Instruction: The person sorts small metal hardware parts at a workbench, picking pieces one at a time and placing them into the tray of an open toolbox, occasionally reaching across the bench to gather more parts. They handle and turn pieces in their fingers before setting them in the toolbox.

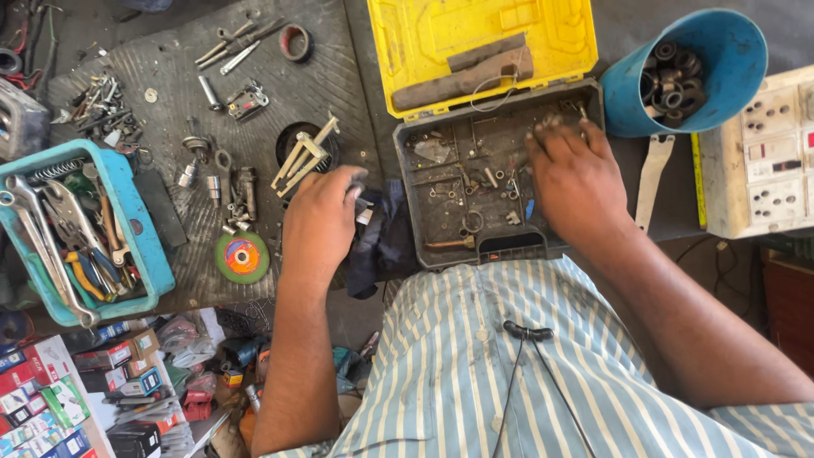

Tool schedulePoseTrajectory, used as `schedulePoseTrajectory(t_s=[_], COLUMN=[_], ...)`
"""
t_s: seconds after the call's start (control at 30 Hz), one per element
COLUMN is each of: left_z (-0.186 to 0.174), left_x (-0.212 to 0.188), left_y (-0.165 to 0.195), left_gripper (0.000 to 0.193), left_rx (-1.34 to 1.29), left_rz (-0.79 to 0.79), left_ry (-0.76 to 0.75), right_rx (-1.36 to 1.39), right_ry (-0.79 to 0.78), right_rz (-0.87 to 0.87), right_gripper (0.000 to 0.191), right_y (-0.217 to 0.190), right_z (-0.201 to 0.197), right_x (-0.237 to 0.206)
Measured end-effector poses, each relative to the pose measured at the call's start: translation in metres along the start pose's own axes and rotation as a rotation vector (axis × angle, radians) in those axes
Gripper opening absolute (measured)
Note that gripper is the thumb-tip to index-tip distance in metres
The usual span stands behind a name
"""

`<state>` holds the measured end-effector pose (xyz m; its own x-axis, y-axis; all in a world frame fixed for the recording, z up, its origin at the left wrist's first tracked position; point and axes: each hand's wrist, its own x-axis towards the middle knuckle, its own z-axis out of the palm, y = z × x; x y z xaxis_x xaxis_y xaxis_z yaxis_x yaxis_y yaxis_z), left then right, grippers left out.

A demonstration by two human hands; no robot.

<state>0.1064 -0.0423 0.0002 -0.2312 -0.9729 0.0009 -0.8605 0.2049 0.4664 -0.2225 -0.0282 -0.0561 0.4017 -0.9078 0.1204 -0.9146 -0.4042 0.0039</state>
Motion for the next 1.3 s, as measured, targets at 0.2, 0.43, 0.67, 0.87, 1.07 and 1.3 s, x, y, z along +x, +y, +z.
schedulePoseTrajectory(t_s=[0.2,0.43,0.67,0.87,1.07,1.3], left_z=[0.016,0.025,0.039,0.052,0.063,0.106], left_x=[-0.006,0.005,0.01,0.006,0.009,0.049], left_y=[0.009,0.024,0.037,0.045,0.044,0.067], left_gripper=[0.021,0.016,0.014,0.015,0.02,0.035], left_rx=[-0.078,-0.184,-0.225,-0.21,-0.149,0.107], left_rz=[0.044,0.114,0.15,0.225,0.286,0.407], left_ry=[0.148,0.174,0.15,0.101,0.097,0.077], right_rx=[-0.058,0.026,0.126,0.4,0.551,0.382], right_ry=[0.067,0.038,0.049,0.058,0.62,0.631], right_rz=[0.099,0.165,0.277,0.276,0.329,0.298], right_gripper=[0.027,0.016,0.022,0.029,0.017,0.021], right_y=[0.006,-0.004,-0.01,-0.001,0.055,0.082], right_z=[0.0,0.005,0.009,-0.003,-0.019,-0.006], right_x=[-0.007,0.003,0.021,0.013,-0.046,-0.052])
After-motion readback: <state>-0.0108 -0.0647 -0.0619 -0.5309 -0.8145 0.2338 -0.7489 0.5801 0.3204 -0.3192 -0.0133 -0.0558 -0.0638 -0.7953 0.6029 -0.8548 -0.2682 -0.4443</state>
